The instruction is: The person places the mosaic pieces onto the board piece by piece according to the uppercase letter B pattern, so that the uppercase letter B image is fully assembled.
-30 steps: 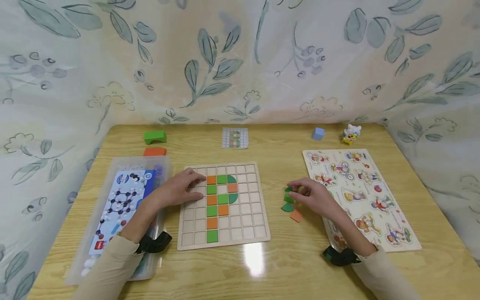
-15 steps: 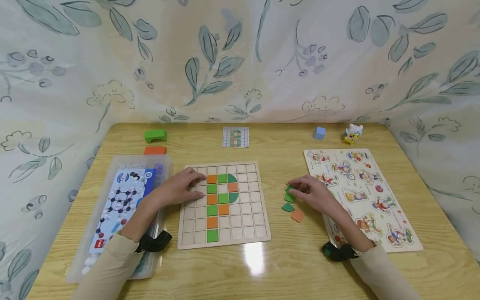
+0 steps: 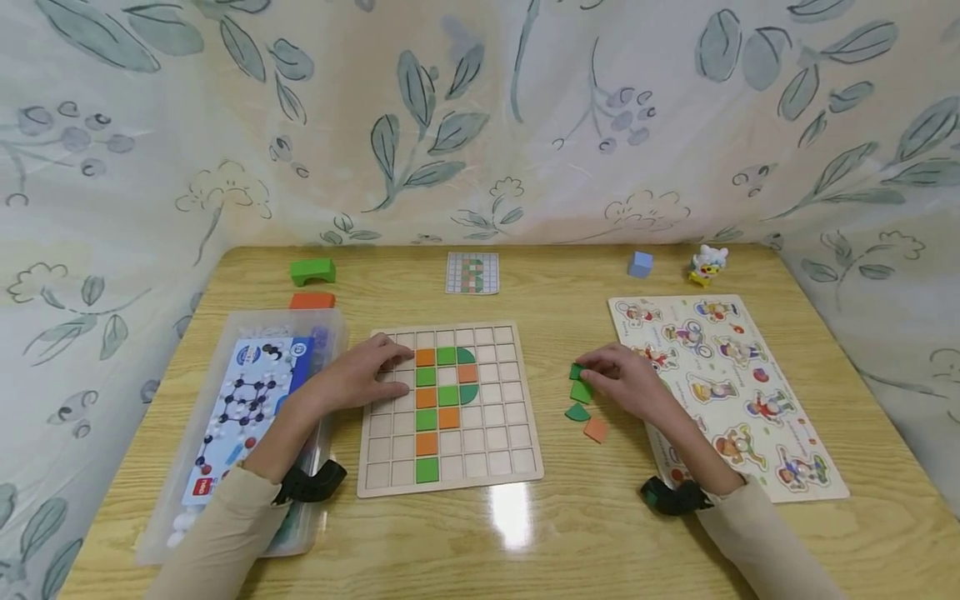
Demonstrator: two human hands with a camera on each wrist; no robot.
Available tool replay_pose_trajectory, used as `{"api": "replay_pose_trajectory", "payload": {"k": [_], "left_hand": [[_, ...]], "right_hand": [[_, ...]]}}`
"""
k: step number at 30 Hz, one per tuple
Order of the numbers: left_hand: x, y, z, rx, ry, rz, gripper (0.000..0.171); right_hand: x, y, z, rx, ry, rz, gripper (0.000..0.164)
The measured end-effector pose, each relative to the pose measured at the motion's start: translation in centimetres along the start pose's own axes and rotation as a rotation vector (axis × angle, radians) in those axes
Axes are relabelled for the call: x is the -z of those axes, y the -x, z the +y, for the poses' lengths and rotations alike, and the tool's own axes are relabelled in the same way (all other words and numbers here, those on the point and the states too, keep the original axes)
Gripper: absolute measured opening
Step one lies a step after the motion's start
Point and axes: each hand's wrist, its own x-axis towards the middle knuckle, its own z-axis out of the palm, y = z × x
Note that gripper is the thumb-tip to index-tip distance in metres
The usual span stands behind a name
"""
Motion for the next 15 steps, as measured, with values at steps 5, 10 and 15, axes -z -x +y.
{"api": "replay_pose_trajectory", "payload": {"k": [5,10,15], "left_hand": [[0.0,-0.1,0.0,0.005,-0.003,-0.001,0.049],[0.0,-0.1,0.1,0.020,-0.005,-0.005,0.049],[0.0,-0.1,0.0,0.019,-0.003,-0.006,0.050]], "right_hand": [[-0.2,-0.3,-0.2,-0.004,-0.024,-0.008,0.022],[-0.5,-0.7,-0.6,-0.014,-0.045,-0.013,0.022],[-0.9,-1.1,-1.1,0.010,-0.030,0.000,0.021]]}}
